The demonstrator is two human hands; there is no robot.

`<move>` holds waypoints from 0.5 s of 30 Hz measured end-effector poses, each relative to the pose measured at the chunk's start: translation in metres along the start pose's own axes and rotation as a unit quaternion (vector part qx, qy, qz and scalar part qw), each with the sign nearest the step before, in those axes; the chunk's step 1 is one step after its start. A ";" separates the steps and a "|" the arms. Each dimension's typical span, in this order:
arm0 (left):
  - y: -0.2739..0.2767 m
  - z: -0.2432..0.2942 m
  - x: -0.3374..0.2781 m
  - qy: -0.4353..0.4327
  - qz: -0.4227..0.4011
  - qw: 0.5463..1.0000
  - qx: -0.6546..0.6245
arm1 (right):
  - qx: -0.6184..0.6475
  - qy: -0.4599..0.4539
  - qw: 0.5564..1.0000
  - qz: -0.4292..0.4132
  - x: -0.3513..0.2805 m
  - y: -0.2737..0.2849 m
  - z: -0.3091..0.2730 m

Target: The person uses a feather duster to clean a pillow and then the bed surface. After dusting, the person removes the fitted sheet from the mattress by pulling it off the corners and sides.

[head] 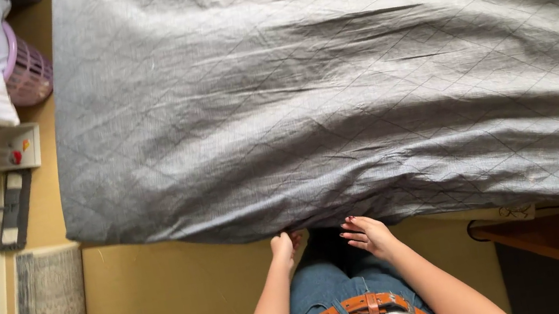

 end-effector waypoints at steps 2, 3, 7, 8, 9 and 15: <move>0.019 -0.015 -0.002 -0.037 0.002 0.999 0.024 | -0.015 -0.037 0.999 -0.018 0.013 0.002 0.028; 0.013 -0.018 0.002 -0.080 -0.005 0.995 0.055 | -0.022 -0.063 0.997 -0.030 0.023 0.010 0.031; 0.043 -0.027 -0.032 -0.122 -0.010 0.992 -0.027 | -0.074 -0.121 0.990 0.003 -0.007 -0.026 0.031; 0.053 -0.032 -0.034 -0.131 -0.006 0.991 -0.016 | -0.117 -0.115 0.985 -0.059 -0.008 -0.037 0.030; 0.071 -0.034 -0.037 -0.140 -0.001 0.990 0.000 | -0.155 -0.110 0.974 -0.123 -0.010 -0.054 0.035; 0.089 -0.038 -0.043 -0.129 -0.027 0.991 0.012 | 0.078 -0.031 0.995 -0.051 0.030 -0.075 0.030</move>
Point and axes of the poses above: each hand's wrist, its own x-axis towards the middle knuckle, its own y-axis out of the back of the hand, z = x × y, the point moved 4 cm from there along x, towards the middle knuckle, and after that the axes turned 7 degrees about -x, right-handed, at the moved point
